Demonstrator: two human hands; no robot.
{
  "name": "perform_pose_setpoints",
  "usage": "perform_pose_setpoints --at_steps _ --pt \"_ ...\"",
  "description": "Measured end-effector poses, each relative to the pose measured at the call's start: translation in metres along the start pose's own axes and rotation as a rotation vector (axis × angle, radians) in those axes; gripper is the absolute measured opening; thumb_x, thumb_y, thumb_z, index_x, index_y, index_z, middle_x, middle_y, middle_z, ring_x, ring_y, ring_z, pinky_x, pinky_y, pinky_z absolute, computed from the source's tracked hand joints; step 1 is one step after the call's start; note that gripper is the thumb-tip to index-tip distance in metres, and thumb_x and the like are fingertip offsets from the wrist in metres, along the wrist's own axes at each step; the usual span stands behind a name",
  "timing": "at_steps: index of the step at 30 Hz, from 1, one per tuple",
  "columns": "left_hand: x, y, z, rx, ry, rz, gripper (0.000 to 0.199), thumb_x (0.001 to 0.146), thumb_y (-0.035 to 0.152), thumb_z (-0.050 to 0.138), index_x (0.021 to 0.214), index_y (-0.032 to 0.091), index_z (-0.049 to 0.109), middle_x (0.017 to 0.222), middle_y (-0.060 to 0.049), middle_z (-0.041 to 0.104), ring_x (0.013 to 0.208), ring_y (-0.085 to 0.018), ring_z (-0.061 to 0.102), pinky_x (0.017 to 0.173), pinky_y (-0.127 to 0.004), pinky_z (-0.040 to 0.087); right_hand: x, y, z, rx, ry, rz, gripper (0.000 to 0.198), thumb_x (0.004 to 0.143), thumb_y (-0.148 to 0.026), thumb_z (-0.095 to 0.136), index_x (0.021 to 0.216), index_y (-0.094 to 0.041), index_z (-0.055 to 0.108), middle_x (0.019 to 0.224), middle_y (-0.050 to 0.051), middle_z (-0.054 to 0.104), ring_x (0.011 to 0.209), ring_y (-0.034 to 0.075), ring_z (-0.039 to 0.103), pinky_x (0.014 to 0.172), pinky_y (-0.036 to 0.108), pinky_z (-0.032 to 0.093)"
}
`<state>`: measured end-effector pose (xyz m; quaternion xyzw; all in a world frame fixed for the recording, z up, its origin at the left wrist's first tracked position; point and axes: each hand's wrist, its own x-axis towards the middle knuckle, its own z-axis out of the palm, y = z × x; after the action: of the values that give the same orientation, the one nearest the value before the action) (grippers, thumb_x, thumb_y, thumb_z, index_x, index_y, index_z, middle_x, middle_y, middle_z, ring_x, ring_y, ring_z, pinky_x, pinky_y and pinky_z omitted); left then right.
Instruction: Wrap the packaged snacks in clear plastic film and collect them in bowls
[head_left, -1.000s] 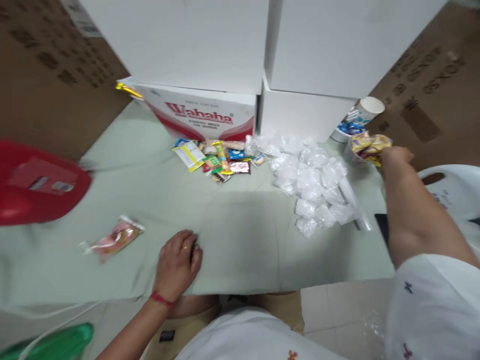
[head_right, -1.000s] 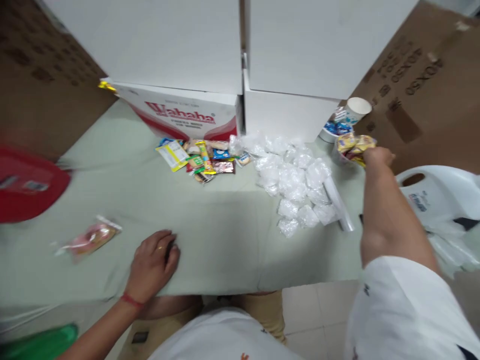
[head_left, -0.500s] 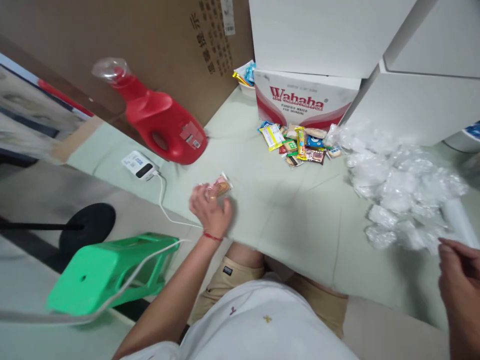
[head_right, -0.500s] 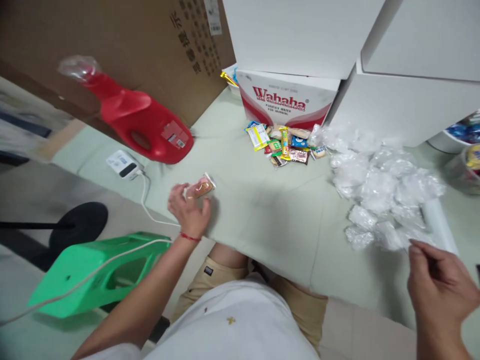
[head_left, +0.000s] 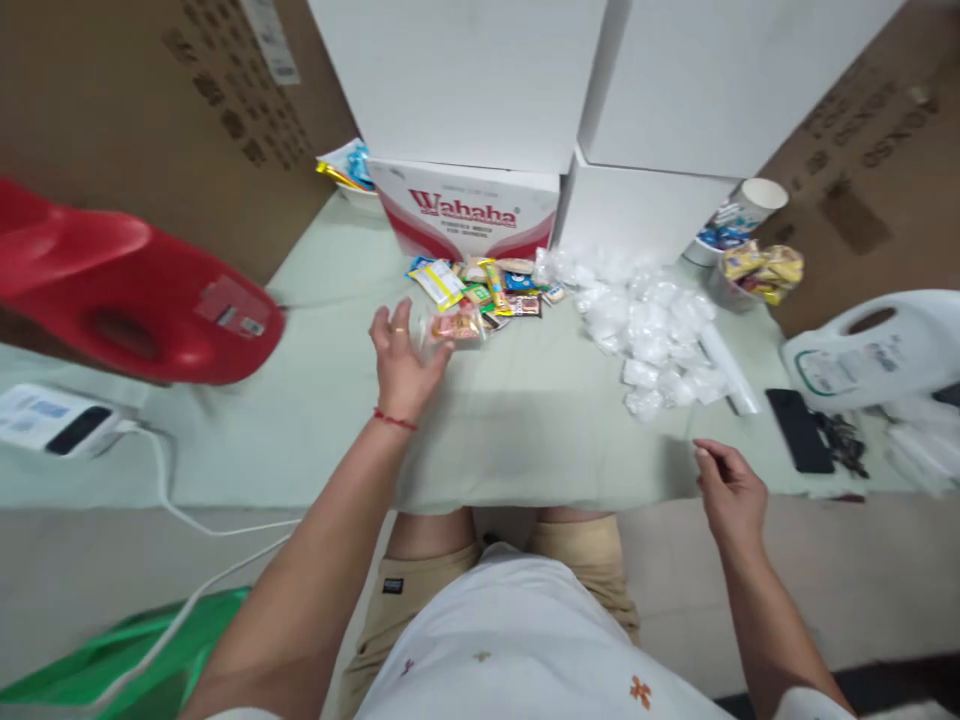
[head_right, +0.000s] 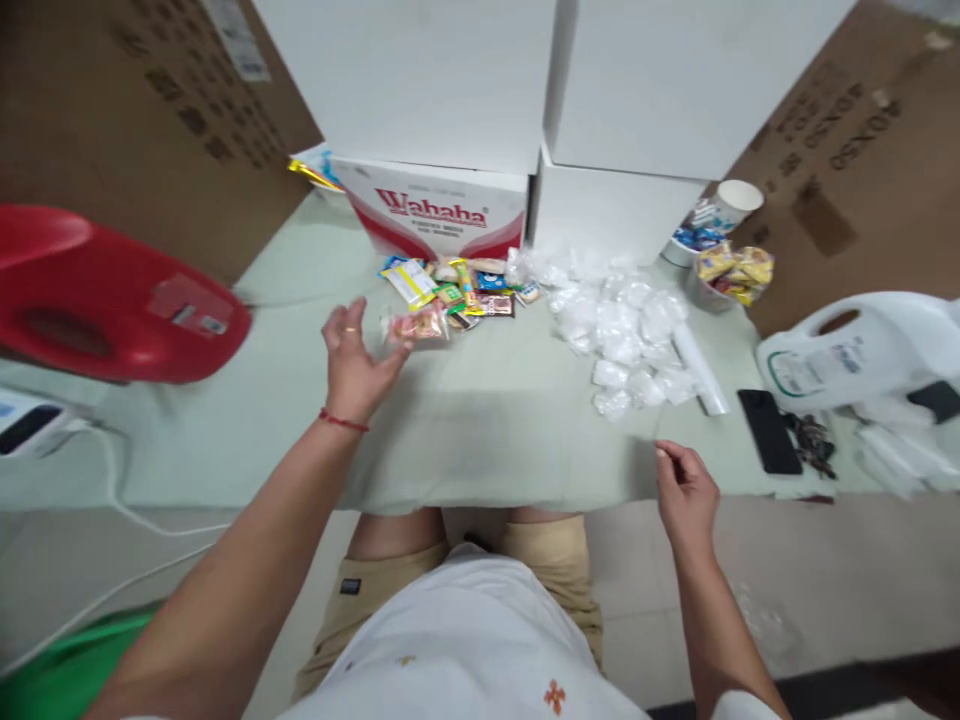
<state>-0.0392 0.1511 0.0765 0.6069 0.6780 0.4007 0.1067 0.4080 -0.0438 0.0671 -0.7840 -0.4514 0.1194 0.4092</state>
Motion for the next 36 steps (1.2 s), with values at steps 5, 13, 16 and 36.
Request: perform_pose_setpoints --at_steps 5,13,16,36 --pt "-0.023 0.013 0.008 0.034 -0.155 0.151 0.058 0.092 0.043 0.064 0.139 0.009 0.057 0.157 -0.023 0.043 0.148 -0.034 0.042 0.124 -0.054 0.034 -0.003 0.007 -0.009 0.037 -0.035 0.012 0.045 0.088 -0.057 0.063 0.106 -0.018 0.078 0.073 0.003 0.067 0.065 0.018 0.059 0.063 0.029 0.049" --pt "-0.166 -0.042 -0.02 0.3 -0.409 0.428 0.046 0.103 0.034 0.042 0.144 0.017 0.058 0.155 -0.016 0.055 0.145 -0.032 0.05 0.122 -0.055 0.032 0.059 -0.023 0.019 -0.117 -0.088 -0.145 0.04 0.093 -0.051 0.058 0.101 -0.018 0.078 0.087 0.006 0.072 0.074 0.02 0.063 0.079 0.033 0.051" --pt "-0.175 -0.04 -0.026 0.341 -0.38 0.42 0.047 0.104 0.032 0.041 0.145 0.018 0.059 0.154 -0.015 0.057 0.143 -0.03 0.053 0.122 -0.054 0.03 0.092 -0.044 0.047 -0.403 -0.26 -0.249 0.04 0.091 -0.042 0.061 0.12 -0.019 0.075 0.121 0.013 0.069 0.085 0.023 0.066 0.082 0.035 0.05" --pt "-0.177 -0.028 -0.02 0.396 -0.326 0.373 0.046 0.102 0.027 0.043 0.143 0.019 0.062 0.153 -0.015 0.058 0.142 -0.03 0.053 0.121 -0.054 0.029 0.158 -0.137 0.122 -0.65 -0.406 -0.762 0.036 0.095 -0.022 0.052 0.127 -0.022 0.069 0.137 0.015 0.059 0.113 0.03 0.056 0.07 0.031 0.038"
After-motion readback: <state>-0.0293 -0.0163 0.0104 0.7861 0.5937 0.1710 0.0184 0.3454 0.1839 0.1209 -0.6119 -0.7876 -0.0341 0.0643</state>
